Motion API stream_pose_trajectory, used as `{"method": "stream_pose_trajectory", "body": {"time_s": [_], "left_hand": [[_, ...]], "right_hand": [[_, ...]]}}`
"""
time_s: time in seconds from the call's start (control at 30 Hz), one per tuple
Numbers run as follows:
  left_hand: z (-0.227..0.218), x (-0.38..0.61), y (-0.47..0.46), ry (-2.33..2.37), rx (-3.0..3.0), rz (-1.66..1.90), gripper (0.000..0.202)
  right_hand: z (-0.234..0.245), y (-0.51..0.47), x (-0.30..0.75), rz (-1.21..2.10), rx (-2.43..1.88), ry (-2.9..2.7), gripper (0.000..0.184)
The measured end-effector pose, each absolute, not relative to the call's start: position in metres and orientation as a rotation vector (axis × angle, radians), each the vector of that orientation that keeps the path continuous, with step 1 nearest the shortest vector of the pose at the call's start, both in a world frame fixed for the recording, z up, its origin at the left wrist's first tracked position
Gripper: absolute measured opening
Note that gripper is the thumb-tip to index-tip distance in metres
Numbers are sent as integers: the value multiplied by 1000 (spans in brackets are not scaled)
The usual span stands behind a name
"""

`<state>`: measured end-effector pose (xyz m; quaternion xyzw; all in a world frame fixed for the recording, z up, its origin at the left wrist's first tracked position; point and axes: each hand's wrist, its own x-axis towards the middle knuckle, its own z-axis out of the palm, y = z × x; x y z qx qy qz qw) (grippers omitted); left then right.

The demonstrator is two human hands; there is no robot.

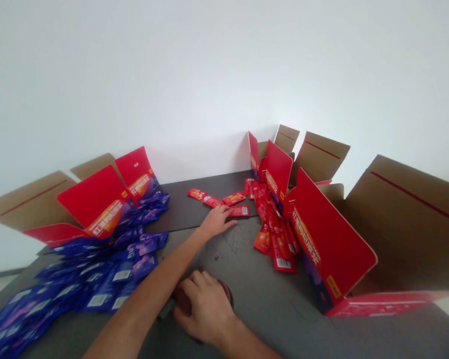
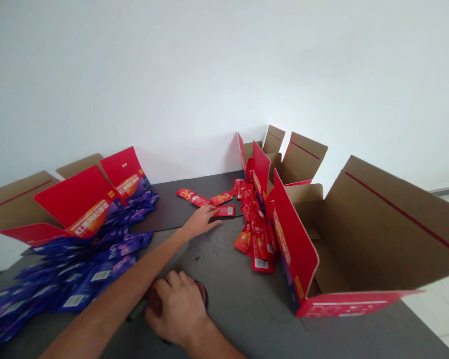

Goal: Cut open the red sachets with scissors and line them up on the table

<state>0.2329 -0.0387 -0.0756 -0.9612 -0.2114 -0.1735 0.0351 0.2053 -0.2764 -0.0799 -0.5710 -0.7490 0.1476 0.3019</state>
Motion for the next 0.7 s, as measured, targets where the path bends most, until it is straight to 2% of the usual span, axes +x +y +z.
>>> {"method": "stream_pose_trajectory", "body": {"time_s": [0.13,0.27,0.33,0.53,0.7], "left_hand": [[-75,228,-45,-700,-2959,-493,50],[-67,215,-60,-747,-2973,-427,25],[-61,204,-72,-801,-2979,-428,20],[-40,147,-121,-1213,-2961,-656,31],[-43,78,-171,-1688,-2982,-893,43]], "right_hand": [[-80,-273,210,427,-1463,-2005,30],[-68,-275,225,481,-1350,-2113,33],[-58,-279,234,504,-1290,-2167,32],[-24,-304,255,618,-1121,-2182,22],[-3,-310,270,743,-993,-2049,16]]}}
